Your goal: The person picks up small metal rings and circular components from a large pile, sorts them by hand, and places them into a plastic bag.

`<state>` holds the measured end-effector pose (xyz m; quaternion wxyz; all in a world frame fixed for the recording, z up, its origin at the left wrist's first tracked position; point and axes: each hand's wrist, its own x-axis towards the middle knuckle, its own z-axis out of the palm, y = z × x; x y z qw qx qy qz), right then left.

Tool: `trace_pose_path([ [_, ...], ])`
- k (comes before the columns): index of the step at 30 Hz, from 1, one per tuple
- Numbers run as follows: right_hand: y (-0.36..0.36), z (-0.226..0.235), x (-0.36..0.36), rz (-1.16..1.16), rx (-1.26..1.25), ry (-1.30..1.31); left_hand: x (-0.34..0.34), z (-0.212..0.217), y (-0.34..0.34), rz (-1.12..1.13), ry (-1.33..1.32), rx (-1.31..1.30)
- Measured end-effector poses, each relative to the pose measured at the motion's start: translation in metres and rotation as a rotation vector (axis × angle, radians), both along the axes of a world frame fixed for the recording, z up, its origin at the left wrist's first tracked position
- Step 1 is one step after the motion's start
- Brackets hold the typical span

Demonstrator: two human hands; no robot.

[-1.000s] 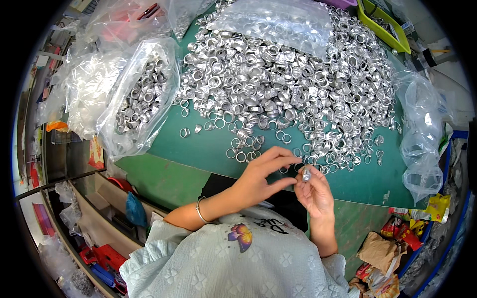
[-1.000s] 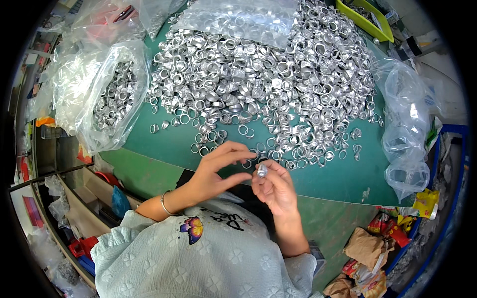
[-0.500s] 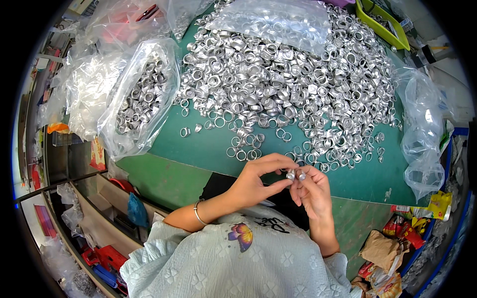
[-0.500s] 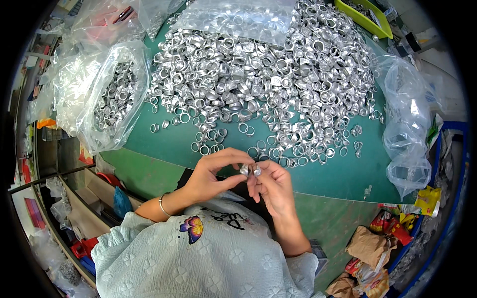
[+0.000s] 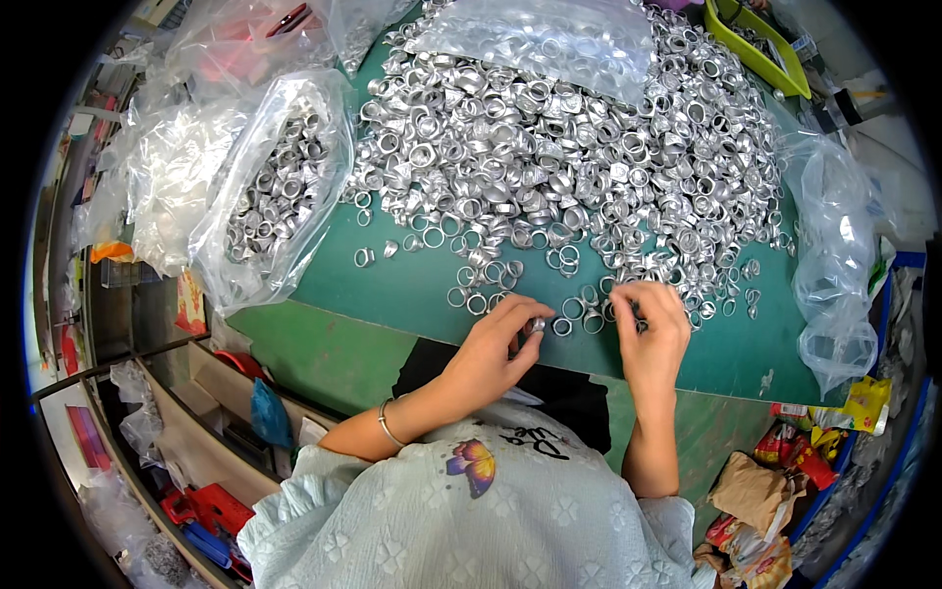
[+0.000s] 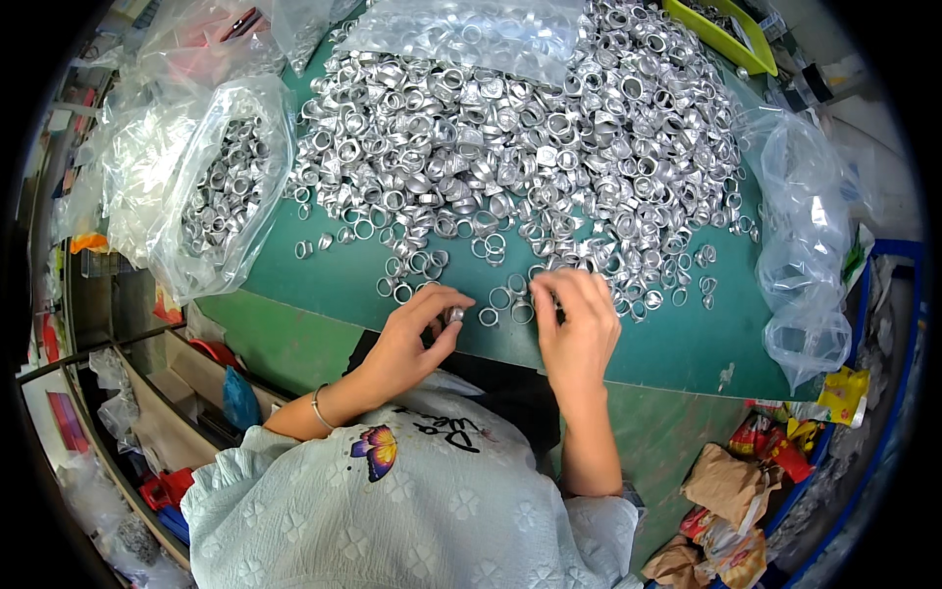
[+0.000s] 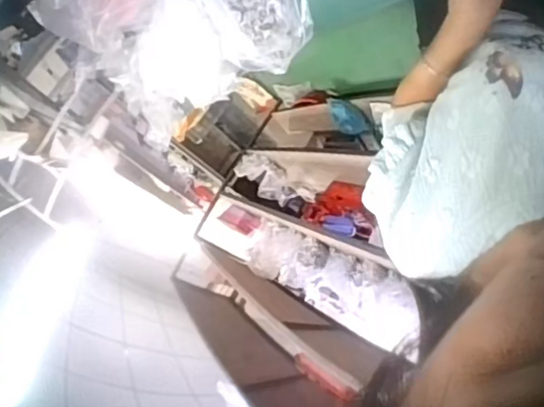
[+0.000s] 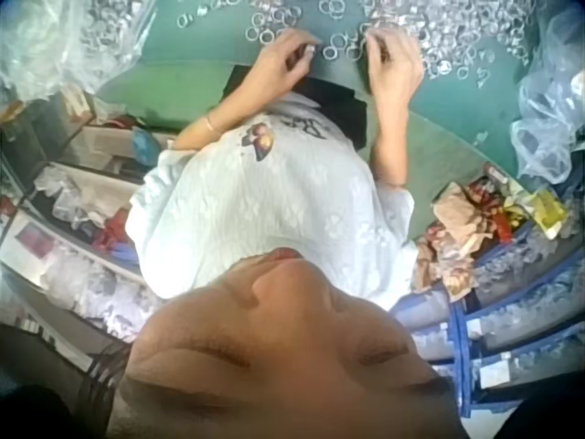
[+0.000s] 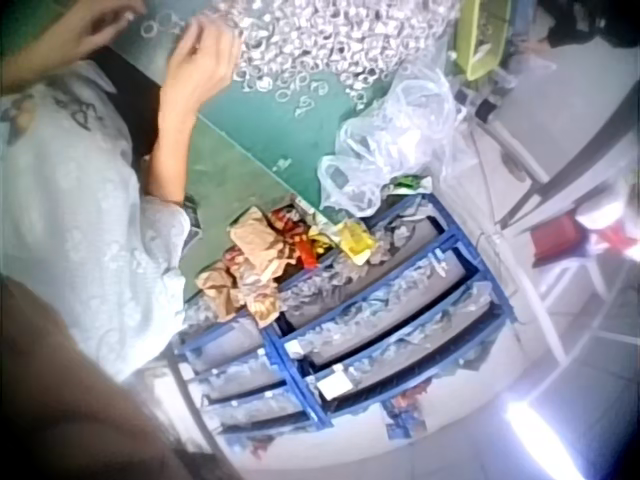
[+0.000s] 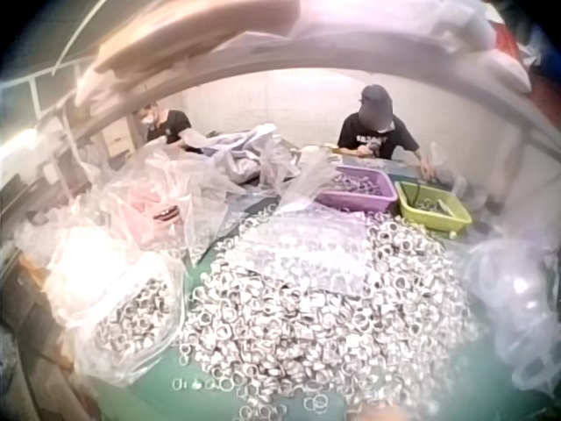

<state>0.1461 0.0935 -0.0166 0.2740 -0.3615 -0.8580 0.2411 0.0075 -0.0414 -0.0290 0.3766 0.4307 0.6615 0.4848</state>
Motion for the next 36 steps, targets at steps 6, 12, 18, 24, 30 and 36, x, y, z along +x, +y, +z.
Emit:
trace_pose_path([
  [6,-0.009,0.001,-0.004,0.090,0.091,-0.303,0.007,-0.008,0.008,-0.106,0.259,0.009],
  [12,-0.004,-0.001,0.000,0.080,0.063,-0.251,0.016,-0.013,0.022,-0.083,0.360,-0.063],
  [18,-0.017,-0.018,-0.016,0.179,0.236,-0.280,0.010,-0.036,0.011,-0.105,0.748,-0.082],
  [24,-0.005,-0.019,-0.003,0.169,0.194,-0.511,0.028,-0.075,0.034,0.221,0.896,0.044],
  [30,-0.010,-0.013,-0.002,0.352,0.482,0.181,0.011,-0.021,0.025,-0.030,-0.871,-0.083],
  [36,-0.014,0.001,-0.009,0.469,0.457,0.126,0.027,-0.098,0.061,-0.340,-1.326,0.152],
])
